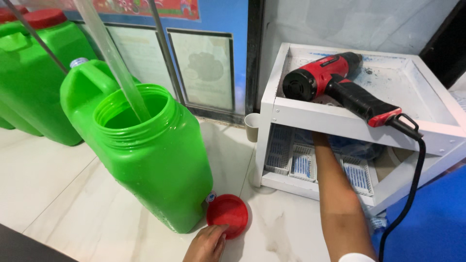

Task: The person fills a blue plastic container with water from a tap, then moves to a green container and applies a label using a heat gun. They also sweep the floor with a squeegee and handle small packets on a counter.

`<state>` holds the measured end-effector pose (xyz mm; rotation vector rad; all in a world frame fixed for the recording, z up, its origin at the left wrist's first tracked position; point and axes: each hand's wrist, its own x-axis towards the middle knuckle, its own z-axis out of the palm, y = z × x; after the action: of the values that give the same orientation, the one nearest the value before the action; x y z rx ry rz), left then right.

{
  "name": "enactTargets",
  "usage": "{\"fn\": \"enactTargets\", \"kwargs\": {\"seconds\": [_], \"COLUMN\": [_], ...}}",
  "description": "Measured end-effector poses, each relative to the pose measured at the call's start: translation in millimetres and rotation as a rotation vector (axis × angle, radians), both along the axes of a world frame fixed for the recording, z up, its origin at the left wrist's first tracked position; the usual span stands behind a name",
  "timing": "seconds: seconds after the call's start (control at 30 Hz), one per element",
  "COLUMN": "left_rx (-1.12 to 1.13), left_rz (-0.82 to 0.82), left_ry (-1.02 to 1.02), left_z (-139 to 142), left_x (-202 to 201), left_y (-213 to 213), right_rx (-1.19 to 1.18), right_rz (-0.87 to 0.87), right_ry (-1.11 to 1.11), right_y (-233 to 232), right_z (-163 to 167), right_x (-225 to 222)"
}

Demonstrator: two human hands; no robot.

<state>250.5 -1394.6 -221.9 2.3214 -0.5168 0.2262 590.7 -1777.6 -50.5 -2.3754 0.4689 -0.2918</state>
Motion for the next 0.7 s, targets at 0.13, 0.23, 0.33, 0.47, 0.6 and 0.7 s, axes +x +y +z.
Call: {"fn": "enactTargets", "kwargs": {"seconds": [0.13, 0.23, 0.33, 0.47, 0.6, 0.7], "left_rx": [0.001, 0.003, 0.023, -0.069, -0.059, -0.647], "left_rz": [-0.02, -0.029, -0.034, -0.068, -0.094, -0.283], "left_ry": [-0.043, -0.1, -0.148, -0.377, 0.47, 0.279], "left_z": [22.8, 49.7, 81.2, 119.2, 107.0, 60.0], "left_x": [-3.7, 2.3, 10.7, 16.5, 15.6, 21.8], "left_y": [-14.7, -39.2, -72.3, -106.6, -124.0, -130.6], "right_rx": [0.002, 0.002, 0.022, -0.017, -0.24, -0.308], "right_rz": [-0.038, -0.067, -0.04, 0.078, 0.174, 0.149], "right_ry": [-0.137, -0.34, -0.505, -0.492, -0.293, 0.054], "right_y": [-19.8, -35.4, -36.1, -13.7, 11.6, 27.3], "right_z": [-3.4, -9.1, -11.6, 7.1, 7.9, -23.5], "right_x": [-10.8, -44.4, -115.7, -233.5, -310.8, -312.6]}}
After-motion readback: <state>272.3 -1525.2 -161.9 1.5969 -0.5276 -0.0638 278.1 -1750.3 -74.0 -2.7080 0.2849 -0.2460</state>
